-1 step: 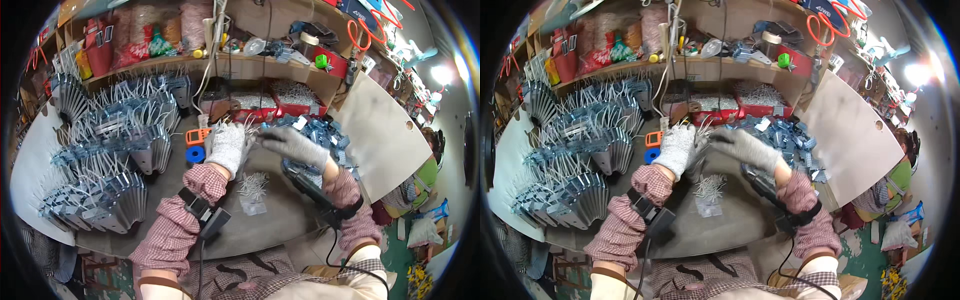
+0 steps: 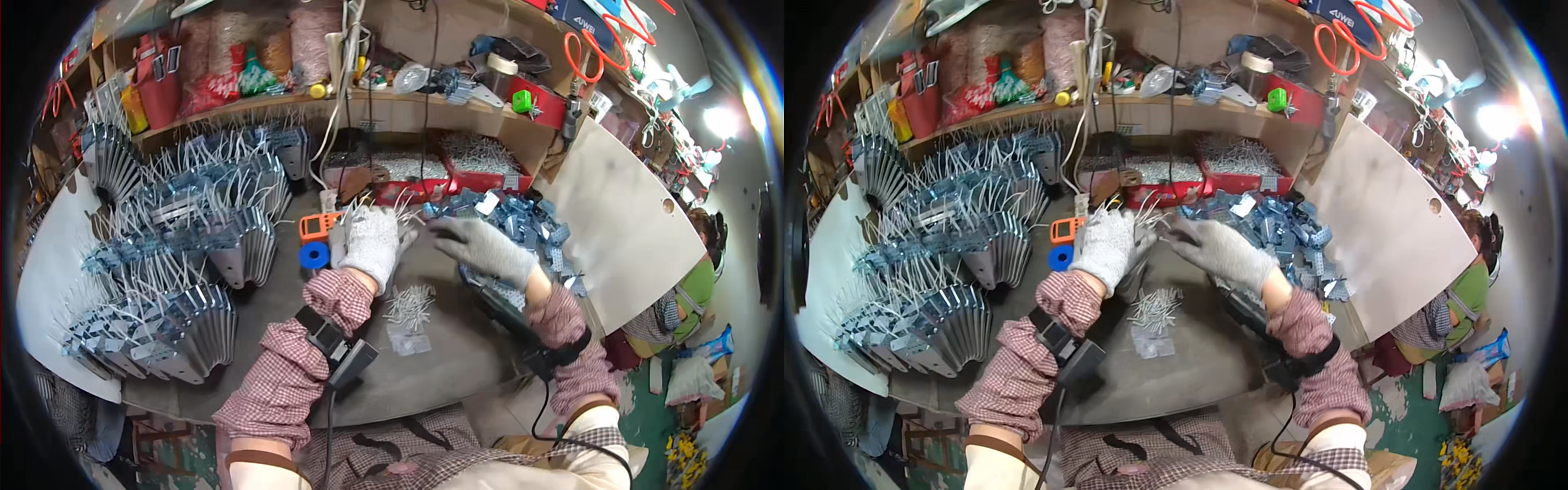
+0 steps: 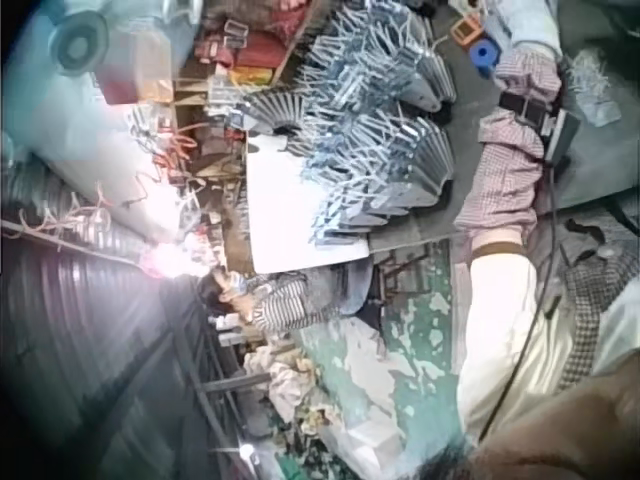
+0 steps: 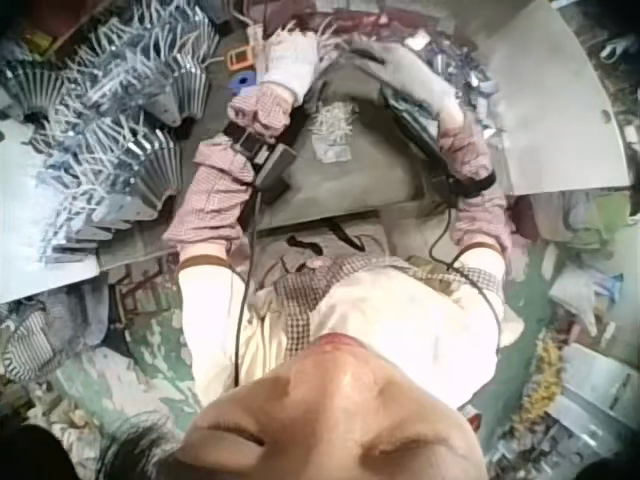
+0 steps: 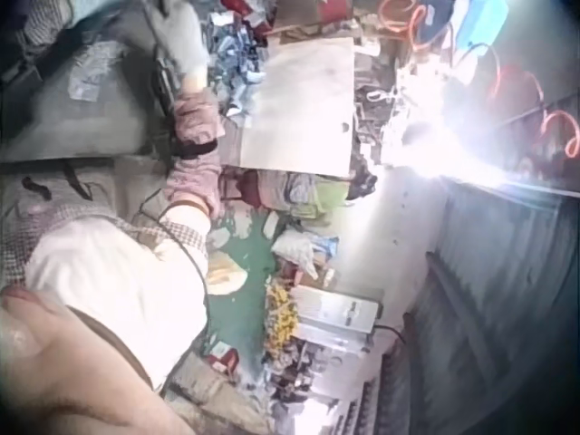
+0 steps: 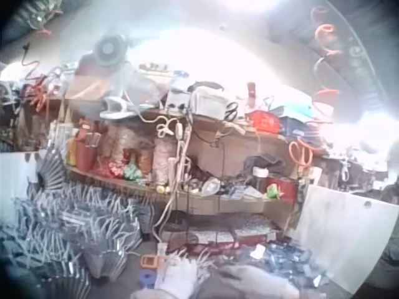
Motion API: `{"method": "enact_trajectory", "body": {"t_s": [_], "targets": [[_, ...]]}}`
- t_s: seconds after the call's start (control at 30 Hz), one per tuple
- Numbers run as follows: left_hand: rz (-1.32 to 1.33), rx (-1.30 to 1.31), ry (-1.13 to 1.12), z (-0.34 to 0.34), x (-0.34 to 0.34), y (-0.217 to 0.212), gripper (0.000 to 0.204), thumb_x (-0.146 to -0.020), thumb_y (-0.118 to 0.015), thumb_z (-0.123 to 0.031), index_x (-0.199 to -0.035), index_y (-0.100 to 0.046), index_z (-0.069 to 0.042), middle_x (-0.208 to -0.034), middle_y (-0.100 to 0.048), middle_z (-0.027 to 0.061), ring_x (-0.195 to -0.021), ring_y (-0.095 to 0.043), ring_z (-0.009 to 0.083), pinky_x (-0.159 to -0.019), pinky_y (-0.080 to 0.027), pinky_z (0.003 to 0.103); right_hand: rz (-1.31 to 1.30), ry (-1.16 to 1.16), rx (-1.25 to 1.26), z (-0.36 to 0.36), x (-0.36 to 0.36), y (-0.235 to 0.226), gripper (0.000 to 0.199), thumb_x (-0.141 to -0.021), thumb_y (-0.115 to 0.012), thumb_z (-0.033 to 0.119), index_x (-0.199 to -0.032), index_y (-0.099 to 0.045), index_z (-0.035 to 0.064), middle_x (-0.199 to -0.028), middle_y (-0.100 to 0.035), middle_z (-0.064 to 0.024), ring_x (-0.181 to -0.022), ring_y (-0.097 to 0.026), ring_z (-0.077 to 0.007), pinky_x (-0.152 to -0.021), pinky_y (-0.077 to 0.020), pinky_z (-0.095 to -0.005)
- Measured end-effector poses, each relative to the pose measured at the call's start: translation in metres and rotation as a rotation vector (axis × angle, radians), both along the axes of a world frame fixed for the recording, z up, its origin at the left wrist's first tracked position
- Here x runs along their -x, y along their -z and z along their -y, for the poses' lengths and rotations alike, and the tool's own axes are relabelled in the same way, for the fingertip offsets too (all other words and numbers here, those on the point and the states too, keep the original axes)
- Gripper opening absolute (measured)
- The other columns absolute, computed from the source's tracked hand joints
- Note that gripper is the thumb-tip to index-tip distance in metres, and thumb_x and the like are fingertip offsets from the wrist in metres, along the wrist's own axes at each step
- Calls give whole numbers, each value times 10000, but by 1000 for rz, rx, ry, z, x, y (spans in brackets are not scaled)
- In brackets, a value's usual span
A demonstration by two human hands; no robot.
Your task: Assembly of metal brackets using an electric screwdriver to secure components.
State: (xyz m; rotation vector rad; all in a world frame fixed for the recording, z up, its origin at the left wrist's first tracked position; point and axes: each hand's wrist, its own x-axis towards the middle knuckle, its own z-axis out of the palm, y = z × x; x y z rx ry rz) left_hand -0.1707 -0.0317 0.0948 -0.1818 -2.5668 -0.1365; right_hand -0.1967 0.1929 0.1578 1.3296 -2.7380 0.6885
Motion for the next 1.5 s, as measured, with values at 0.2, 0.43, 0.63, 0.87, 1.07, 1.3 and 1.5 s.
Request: {"method": "enact_trajectory", "body": {"t_s": [0.2, 0.43, 0.63, 0.87, 1.07, 1.3, 1.5], "targets": [[71, 48, -64, -35, 36, 11, 590, -862, -690, -524, -1128, -604, -4, -1015, -656, 224, -1061, -592, 407, -967, -451, 499, -230, 455, 5, -111, 95, 98, 316, -939, -561, 140, -1233, -643, 56, -1118, -675, -246, -1056, -635, -437, -930, -515, -505], [240, -207, 212, -28, -48, -39, 795, -832, -734, -468, -1429, -451, -26, -1236, -602, 253, -1187, -569, 403, -1046, -443, 480, -165, 453, -237, -55, 172, 131, 479, -863, -632, 124, -1340, -588, 114, -1206, -636, -241, -1098, -641, -418, -915, -531, -527], [841, -353, 484, -29, -150, 15, 826, -878, -708, -493, -1473, -393, -14, -1390, -492, 259, -1249, -556, 405, -954, -545, 481, -164, 572, -38, -133, 161, 130, 416, -865, -669, 139, -1264, -592, 50, -1184, -629, -246, -1084, -630, -423, -916, -512, -507], [608, -146, 543, -10, -167, 81, 873, -779, -779, -466, -1444, -460, -1, -1340, -539, 202, -1230, -547, 379, -1053, -440, 472, -400, 577, -148, -121, 100, 109, 427, -904, -616, 192, -1303, -566, 51, -1168, -626, -282, -1042, -649, -442, -865, -531, -533], [562, -147, 571, -26, -161, 79, 869, -751, -810, -475, -1420, -494, -18, -1339, -539, 214, -1205, -564, 401, -1034, -466, 475, -319, 655, -289, -175, 83, 106, 322, -893, -612, 182, -1169, -639, 19, -1065, -682, -263, -1013, -666, -435, -872, -534, -519], [573, -170, 539, -15, -161, 76, 912, -742, -818, -501, -1427, -464, -14, -1396, -497, 229, -1257, -543, 403, -1056, -466, 471, -553, 558, -198, -105, -37, 77, 194, -920, -609, 114, -1104, -660, 77, -991, -654, -156, -947, -666, -361, -787, -555, -458], [637, -195, 498, -15, -156, 79, 944, -721, -798, -598, -1399, -491, -18, -1340, -523, 222, -1204, -572, 418, -1009, -489, 489, -153, 239, -121, -74, -109, 108, 278, -890, -681, 107, -1167, -663, 94, -1021, -606, -140, -900, -662, -323, -796, -569, -408]]}}
